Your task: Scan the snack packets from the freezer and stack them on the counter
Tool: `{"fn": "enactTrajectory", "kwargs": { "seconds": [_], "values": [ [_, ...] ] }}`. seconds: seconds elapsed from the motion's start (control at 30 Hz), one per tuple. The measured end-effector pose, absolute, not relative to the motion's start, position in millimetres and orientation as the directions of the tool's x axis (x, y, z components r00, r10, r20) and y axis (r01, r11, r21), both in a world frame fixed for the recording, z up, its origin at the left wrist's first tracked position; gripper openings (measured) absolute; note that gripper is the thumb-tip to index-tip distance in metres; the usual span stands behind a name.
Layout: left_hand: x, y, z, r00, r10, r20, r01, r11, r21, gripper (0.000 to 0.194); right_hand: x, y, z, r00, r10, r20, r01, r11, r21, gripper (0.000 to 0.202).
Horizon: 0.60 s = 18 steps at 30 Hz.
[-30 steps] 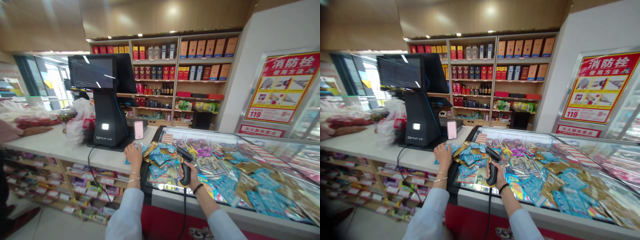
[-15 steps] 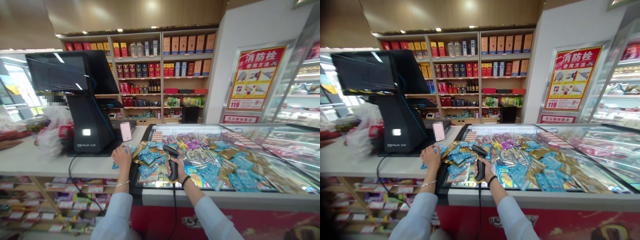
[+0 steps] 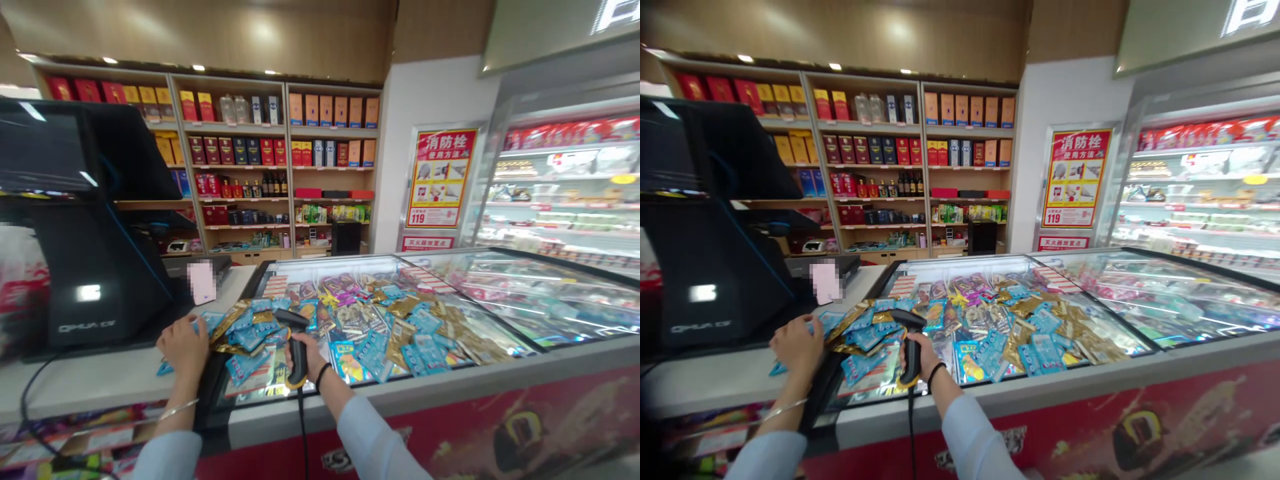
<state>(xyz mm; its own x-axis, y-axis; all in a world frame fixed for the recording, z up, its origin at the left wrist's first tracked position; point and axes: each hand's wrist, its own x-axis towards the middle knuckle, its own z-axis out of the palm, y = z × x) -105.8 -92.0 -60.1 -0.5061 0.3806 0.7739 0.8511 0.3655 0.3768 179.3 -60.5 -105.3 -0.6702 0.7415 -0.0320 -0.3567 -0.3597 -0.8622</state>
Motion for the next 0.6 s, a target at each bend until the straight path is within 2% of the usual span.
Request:
{"fn": "enactTrajectory", "kwargs": {
  "seconds": [0.13, 0.23, 0.4, 0.5, 0.6],
  "values": [
    [-92.9, -95.3, -54.5, -0.496, 0.33, 0.803, 0.862, 0.303, 0.407, 0.052, 186.2, -62.0, -98.0, -0.662, 0.749, -0.017, -0.37, -0.347, -0.862, 0.045],
    [-69.5, -97.3, -40.1, -0.433, 0.33, 0.839, 0.9, 0.205, 0.384, 0.054, 208.5, -62.6, -87.3, -0.635, 0.772, 0.026, -0.416, -0.313, -0.854, 0.044],
    [-6.1, -86.4, -0.9, -0.362, 0.291, 0.886, 0.915, -0.071, 0.397, 0.044, 273.9, -58.4, -58.8, -0.531, 0.839, 0.121, -0.511, -0.203, -0.835, 0.039],
    [45.6, -75.4, 17.8, -0.356, 0.243, 0.902, 0.874, -0.256, 0.413, 0.033, 322.8, -55.3, -42.7, -0.455, 0.875, 0.164, -0.542, -0.126, -0.831, 0.039],
    [102.6, -68.3, 21.5, -0.302, 0.267, 0.915, 0.809, -0.435, 0.394, 0.026, 374.4, -57.3, -34.9, -0.382, 0.905, 0.19, -0.556, -0.061, -0.829, 0.035]
  ]
}}
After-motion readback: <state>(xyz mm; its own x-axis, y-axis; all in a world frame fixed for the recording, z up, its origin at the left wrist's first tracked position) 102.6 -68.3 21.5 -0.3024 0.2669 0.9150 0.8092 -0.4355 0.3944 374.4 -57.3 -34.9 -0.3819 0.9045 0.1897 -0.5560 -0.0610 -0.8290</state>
